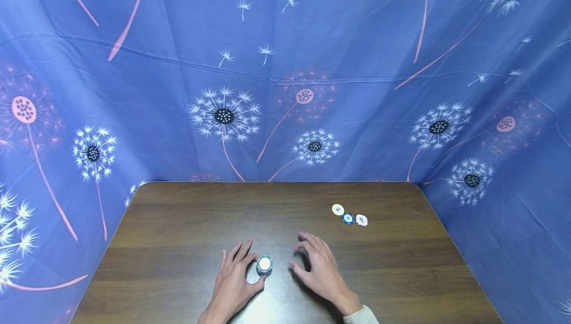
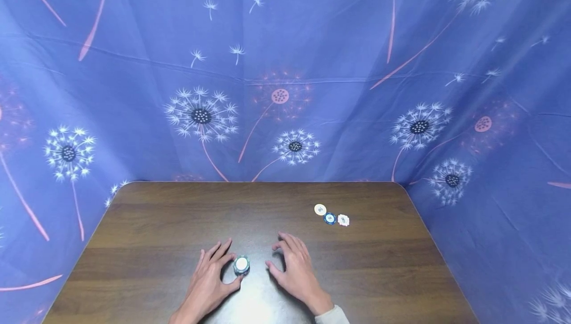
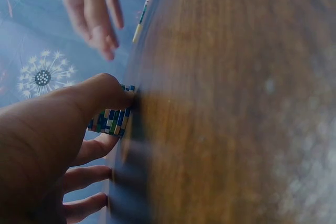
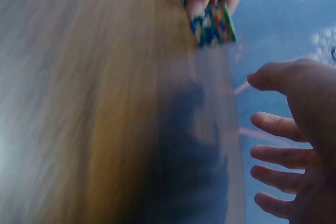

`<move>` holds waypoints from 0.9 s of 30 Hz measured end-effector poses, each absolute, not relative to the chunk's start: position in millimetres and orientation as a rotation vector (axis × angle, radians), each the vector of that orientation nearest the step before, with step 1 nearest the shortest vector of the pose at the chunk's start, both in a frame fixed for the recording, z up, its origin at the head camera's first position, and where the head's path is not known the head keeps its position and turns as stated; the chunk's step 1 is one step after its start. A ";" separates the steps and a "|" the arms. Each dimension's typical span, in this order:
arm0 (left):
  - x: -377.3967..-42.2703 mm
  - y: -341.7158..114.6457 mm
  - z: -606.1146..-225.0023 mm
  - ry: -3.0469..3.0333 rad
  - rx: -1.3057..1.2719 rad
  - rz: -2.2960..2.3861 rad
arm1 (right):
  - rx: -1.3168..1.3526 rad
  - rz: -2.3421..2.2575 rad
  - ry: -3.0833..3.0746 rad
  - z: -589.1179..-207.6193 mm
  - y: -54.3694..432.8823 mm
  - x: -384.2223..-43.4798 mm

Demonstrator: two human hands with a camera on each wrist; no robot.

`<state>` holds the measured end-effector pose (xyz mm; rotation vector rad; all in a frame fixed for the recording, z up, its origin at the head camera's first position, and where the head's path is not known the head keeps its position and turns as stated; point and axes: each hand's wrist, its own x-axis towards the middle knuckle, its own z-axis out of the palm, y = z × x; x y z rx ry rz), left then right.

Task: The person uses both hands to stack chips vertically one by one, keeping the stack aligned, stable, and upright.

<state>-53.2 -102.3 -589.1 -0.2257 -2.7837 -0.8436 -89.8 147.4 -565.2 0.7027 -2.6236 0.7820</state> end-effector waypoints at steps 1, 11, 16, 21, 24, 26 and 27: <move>-53.0 -102.6 -589.1 -2.779 -0.224 -0.849 | 0.682 0.772 -2.623 -566.4 152.5 -89.1; -51.8 -105.5 -588.9 -2.783 -0.205 -0.854 | 0.529 0.806 -2.670 -574.5 183.8 -80.2; -52.0 -104.5 -590.3 -2.757 -0.216 -0.850 | 0.487 0.803 -2.684 -576.3 192.6 -75.3; -51.3 -104.0 -590.6 -2.749 -0.220 -0.838 | 0.459 0.788 -2.680 -577.6 198.2 -68.5; -51.9 -103.3 -590.4 -2.744 -0.225 -0.833 | 0.435 0.786 -2.673 -578.5 201.2 -65.7; -52.3 -102.9 -590.3 -2.733 -0.232 -0.825 | 0.422 0.781 -2.656 -578.9 203.7 -64.8; -52.4 -102.7 -590.3 -2.725 -0.236 -0.822 | 0.415 0.774 -2.650 -579.1 205.1 -64.3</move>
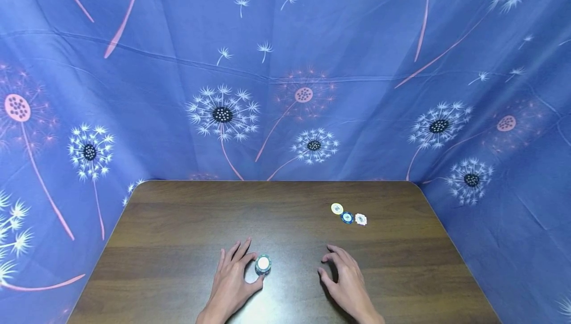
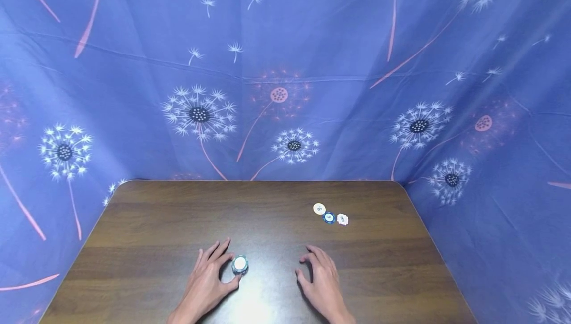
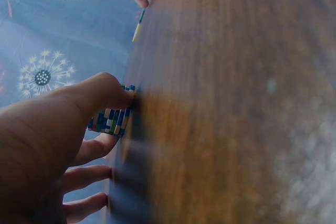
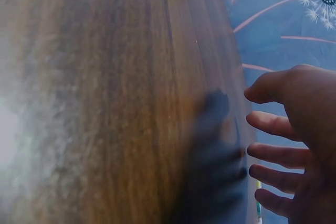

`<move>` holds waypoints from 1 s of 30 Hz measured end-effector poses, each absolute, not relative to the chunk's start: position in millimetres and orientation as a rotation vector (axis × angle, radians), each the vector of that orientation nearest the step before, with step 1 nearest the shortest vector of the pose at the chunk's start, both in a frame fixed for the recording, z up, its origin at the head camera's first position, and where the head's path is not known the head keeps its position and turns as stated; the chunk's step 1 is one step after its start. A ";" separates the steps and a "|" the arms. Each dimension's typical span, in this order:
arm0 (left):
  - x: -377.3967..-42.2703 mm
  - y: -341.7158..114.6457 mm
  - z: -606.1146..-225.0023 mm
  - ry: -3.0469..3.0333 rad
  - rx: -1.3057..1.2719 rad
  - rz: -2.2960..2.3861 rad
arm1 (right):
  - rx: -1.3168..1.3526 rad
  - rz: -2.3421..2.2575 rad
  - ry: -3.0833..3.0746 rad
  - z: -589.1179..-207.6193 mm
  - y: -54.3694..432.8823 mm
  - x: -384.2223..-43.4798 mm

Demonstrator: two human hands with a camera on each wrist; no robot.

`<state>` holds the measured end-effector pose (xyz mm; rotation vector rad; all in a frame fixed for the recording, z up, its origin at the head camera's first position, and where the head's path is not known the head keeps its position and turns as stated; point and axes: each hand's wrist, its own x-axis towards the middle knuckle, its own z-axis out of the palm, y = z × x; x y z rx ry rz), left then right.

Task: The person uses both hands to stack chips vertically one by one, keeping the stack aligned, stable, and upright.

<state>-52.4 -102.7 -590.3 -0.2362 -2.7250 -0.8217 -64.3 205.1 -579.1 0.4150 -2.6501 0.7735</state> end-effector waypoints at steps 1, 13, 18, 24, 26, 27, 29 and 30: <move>-52.4 -102.7 -590.1 -2.719 -0.238 -0.818 | 0.406 0.765 -2.646 -579.2 206.5 -63.8; -51.6 -102.9 -586.8 -2.775 -0.223 -0.841 | 0.300 0.709 -2.652 -579.2 237.1 -63.6; -51.8 -102.4 -586.0 -2.785 -0.217 -0.858 | 0.288 0.668 -2.636 -575.5 257.0 -75.3; -51.6 -101.8 -586.3 -2.761 -0.221 -0.850 | 0.241 0.629 -2.704 -564.5 277.4 -97.6; -51.9 -101.7 -586.5 -2.749 -0.224 -0.846 | 0.232 0.607 -2.720 -560.8 282.6 -106.5; -52.2 -101.8 -587.1 -2.744 -0.226 -0.845 | 0.230 0.595 -2.722 -559.2 285.1 -111.0; -52.5 -101.7 -587.8 -2.742 -0.228 -0.848 | 0.229 0.576 -2.726 -557.6 290.1 -120.1; -52.5 -101.5 -588.1 -2.742 -0.227 -0.851 | 0.231 0.568 -2.726 -557.0 292.6 -124.2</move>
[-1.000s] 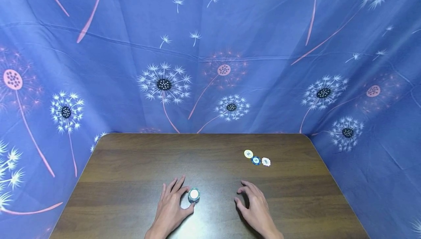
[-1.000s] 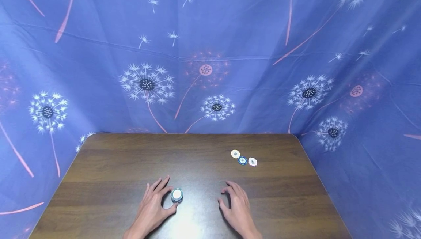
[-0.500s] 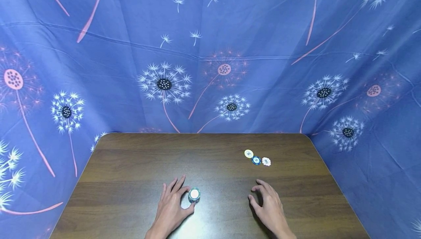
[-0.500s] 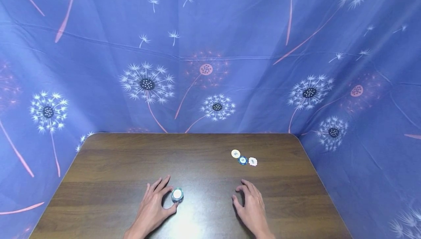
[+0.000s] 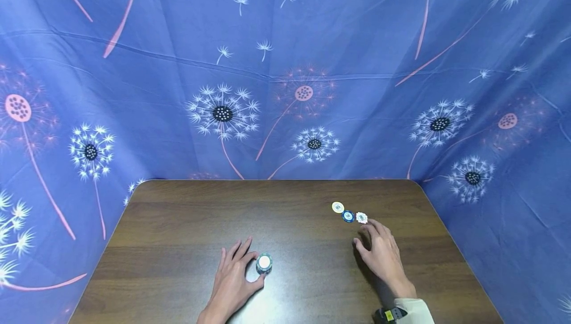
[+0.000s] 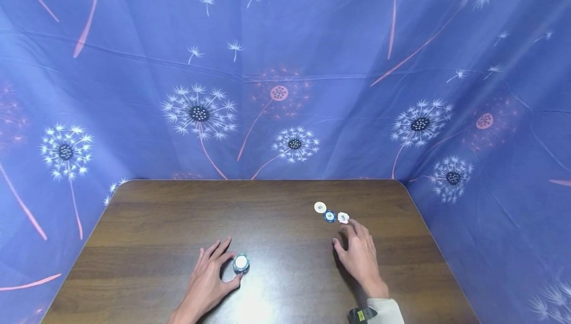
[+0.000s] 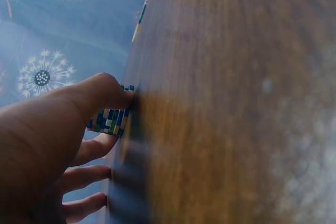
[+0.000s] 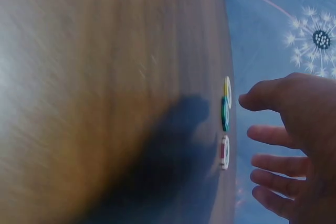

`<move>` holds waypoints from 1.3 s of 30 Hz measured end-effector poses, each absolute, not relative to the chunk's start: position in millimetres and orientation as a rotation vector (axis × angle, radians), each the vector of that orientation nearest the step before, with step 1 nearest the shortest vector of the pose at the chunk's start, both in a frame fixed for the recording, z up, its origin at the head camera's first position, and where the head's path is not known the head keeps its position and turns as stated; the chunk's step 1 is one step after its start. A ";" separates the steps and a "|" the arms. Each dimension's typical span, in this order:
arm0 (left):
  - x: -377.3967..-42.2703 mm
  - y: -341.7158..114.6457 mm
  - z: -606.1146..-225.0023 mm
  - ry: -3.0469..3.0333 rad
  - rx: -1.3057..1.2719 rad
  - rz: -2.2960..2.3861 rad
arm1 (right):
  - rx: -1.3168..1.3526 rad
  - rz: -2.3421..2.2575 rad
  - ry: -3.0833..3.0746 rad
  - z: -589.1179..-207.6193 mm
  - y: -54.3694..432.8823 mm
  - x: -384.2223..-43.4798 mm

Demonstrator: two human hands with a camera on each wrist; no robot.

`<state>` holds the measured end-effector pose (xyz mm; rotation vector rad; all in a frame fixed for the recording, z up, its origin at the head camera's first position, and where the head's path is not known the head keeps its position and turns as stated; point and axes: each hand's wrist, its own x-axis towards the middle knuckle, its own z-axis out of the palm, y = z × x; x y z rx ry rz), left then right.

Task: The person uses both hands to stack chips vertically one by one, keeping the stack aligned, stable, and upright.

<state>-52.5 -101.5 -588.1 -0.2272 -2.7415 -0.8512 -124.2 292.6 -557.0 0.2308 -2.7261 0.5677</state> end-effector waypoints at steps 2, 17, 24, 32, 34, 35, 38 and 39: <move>-52.8 -101.4 -589.0 -2.743 -0.229 -0.853 | 0.238 0.549 -2.730 -556.5 297.6 -132.6; -53.1 -101.2 -587.7 -2.767 -0.227 -0.849 | 0.158 0.503 -2.850 -562.5 319.8 -168.7; -52.5 -101.3 -589.1 -2.735 -0.229 -0.846 | 0.129 0.502 -2.913 -560.0 318.6 -176.4; -51.8 -100.8 -589.9 -2.729 -0.243 -0.827 | 0.102 0.522 -2.925 -562.0 323.1 -182.8; -51.9 -101.1 -589.7 -2.731 -0.241 -0.825 | 0.105 0.526 -2.923 -561.9 323.6 -183.7; -52.0 -101.3 -590.0 -2.728 -0.241 -0.825 | 0.110 0.527 -2.919 -561.9 323.8 -184.1; -52.1 -101.4 -589.7 -2.726 -0.239 -0.829 | 0.127 0.526 -2.898 -561.8 323.4 -184.6; -52.1 -101.5 -589.7 -2.727 -0.236 -0.832 | 0.134 0.523 -2.891 -561.9 323.3 -184.7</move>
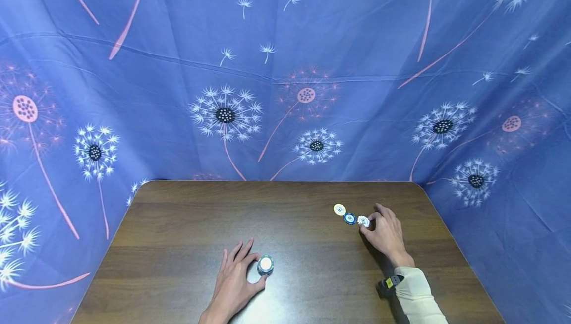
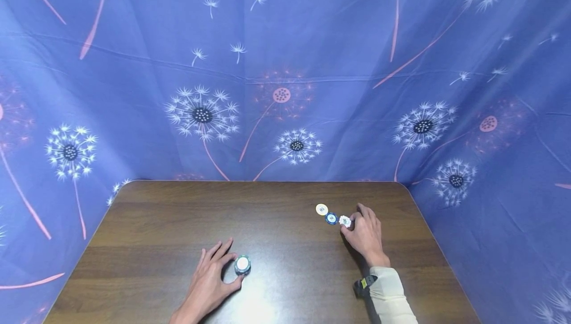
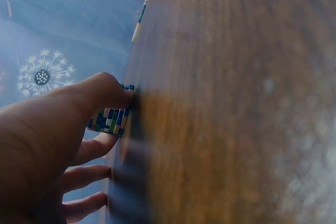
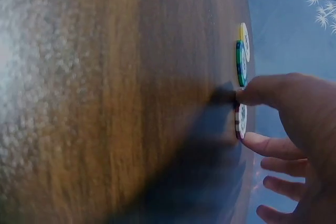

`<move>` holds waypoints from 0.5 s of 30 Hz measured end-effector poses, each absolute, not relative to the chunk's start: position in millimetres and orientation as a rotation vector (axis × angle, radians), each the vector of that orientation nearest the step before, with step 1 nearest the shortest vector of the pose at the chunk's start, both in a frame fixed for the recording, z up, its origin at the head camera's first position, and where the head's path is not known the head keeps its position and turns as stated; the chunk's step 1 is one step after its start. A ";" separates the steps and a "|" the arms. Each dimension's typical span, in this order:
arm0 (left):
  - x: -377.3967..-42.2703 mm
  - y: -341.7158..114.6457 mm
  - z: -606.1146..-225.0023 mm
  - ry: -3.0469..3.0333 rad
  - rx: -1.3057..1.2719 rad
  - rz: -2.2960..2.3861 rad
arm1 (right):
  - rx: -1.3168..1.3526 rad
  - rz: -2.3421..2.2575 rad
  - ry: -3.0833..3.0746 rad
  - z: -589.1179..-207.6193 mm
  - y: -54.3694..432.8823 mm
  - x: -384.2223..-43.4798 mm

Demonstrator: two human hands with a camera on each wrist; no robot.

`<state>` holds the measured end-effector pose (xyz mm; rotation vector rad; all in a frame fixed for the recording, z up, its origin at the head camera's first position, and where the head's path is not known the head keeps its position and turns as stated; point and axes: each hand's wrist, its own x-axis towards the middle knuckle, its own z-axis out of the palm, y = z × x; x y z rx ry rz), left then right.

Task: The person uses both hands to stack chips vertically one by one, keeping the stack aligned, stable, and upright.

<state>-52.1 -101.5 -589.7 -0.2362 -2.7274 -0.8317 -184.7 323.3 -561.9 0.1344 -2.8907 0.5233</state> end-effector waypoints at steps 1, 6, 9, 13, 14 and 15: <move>-52.0 -101.6 -589.9 -2.728 -0.234 -0.835 | 0.142 0.523 -2.884 -562.3 323.4 -184.8; -51.2 -101.6 -589.8 -2.724 -0.236 -0.839 | 0.165 0.517 -2.864 -566.0 325.1 -182.4; -51.4 -101.4 -589.8 -2.724 -0.240 -0.830 | 0.168 0.514 -2.852 -568.6 325.9 -177.9; -51.4 -101.5 -590.1 -2.718 -0.242 -0.827 | 0.167 0.510 -2.830 -570.7 325.0 -169.8; -51.4 -101.6 -589.9 -2.717 -0.240 -0.828 | 0.170 0.508 -2.820 -571.0 324.6 -167.5; -51.3 -101.8 -589.7 -2.717 -0.240 -0.829 | 0.173 0.510 -2.810 -571.2 324.0 -164.9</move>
